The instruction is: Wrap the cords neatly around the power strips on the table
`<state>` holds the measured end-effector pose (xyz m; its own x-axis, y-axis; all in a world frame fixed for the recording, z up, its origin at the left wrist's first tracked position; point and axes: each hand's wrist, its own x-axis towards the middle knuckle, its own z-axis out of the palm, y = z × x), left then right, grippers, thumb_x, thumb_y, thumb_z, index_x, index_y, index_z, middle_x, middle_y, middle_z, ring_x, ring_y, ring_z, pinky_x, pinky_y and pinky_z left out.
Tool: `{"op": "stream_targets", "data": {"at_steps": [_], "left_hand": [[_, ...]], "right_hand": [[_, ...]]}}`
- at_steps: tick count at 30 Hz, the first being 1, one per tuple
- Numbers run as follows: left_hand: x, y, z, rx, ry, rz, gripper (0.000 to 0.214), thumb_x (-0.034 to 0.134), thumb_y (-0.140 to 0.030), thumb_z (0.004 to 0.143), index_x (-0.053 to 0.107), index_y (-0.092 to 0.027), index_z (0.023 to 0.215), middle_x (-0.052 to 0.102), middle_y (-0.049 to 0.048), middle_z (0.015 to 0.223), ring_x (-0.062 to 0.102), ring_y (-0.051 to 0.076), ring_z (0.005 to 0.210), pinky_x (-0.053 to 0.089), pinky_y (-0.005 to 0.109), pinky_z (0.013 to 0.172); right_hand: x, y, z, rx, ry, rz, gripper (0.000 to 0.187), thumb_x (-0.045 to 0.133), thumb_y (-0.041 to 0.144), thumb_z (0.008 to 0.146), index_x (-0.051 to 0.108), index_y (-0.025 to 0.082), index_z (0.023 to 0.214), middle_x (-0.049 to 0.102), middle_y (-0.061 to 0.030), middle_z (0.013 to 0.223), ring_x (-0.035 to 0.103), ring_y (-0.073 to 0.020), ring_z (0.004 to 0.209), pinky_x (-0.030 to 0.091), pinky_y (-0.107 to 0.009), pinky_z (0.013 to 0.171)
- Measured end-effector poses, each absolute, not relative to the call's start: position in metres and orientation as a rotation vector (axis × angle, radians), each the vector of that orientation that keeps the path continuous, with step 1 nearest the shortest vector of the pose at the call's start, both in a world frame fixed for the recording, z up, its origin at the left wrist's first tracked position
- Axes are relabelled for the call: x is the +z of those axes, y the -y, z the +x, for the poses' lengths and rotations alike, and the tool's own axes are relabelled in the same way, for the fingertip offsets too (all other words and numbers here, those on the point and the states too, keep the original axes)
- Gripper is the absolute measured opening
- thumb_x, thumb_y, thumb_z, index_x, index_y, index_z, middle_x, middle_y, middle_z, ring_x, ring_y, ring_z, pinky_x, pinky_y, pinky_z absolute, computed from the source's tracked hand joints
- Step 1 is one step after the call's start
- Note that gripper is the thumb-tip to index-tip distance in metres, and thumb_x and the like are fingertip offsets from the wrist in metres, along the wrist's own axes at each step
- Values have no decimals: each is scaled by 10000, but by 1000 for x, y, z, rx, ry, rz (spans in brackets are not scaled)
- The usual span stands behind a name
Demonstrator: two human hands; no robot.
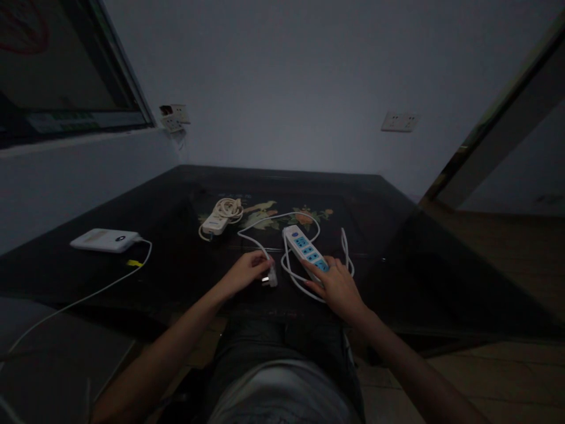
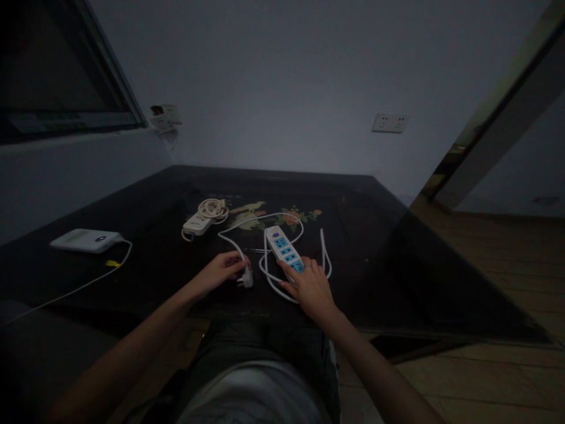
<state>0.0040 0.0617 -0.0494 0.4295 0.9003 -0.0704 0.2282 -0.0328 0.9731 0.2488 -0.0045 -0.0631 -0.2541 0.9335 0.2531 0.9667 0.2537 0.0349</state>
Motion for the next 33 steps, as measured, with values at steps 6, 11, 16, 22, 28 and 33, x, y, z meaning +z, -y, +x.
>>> {"op": "stream_targets", "data": {"at_steps": [6, 11, 16, 22, 28, 33], "left_hand": [[-44, -54, -6, 617, -1114, 1925, 310, 522, -453, 825, 664, -182, 877, 698, 63, 885, 640, 209, 789, 454, 287, 684], [-18, -54, -23, 409, -1508, 2320, 379, 458, -502, 860, 628, -225, 666, 656, 42, 666, 601, 207, 590, 349, 277, 523], [14, -97, 0, 561, -1236, 2626, 270, 447, -420, 897, 629, -224, 861, 662, 30, 739, 603, 189, 650, 370, 262, 546], [9, -186, 96, 366, -768, 2946, 317, 434, -109, 855, 625, -197, 1092, 633, 89, 1119, 584, 200, 1008, 429, 284, 798], [-6, -222, 155, 37, -318, 3018, 498, 543, 5, 707, 678, -315, 1065, 618, -4, 1213, 542, 173, 1099, 411, 259, 835], [-11, -242, 151, -81, -326, 2994, 395, 676, -75, 620, 715, -304, 941, 664, -11, 1118, 581, 180, 958, 412, 245, 739]], "right_hand": [[-61, 5, 247, -255, 2333, -1798, 502, 515, 480, 894, 408, 415, 1380, 522, -131, 1178, 505, -278, 998, 415, -363, 810], [-60, 5, 248, -185, 2339, -1782, 537, 533, 512, 872, 405, 409, 1384, 523, -126, 1185, 515, -283, 996, 429, -374, 817], [-56, -1, 243, -94, 2258, -1854, 571, 503, 507, 892, 369, 336, 1420, 534, -134, 1189, 519, -281, 1031, 431, -373, 838], [-41, -14, 223, -46, 2199, -2007, 595, 580, 362, 866, 365, 313, 1418, 535, -128, 1181, 520, -277, 1051, 429, -360, 828], [-41, -16, 219, -17, 2136, -2056, 550, 519, 297, 884, 369, 316, 1413, 528, -125, 1188, 508, -274, 1059, 427, -364, 827], [-42, -11, 223, 17, 2136, -2005, 542, 527, 276, 872, 396, 342, 1393, 525, -108, 1184, 511, -269, 1042, 434, -356, 825]]}}
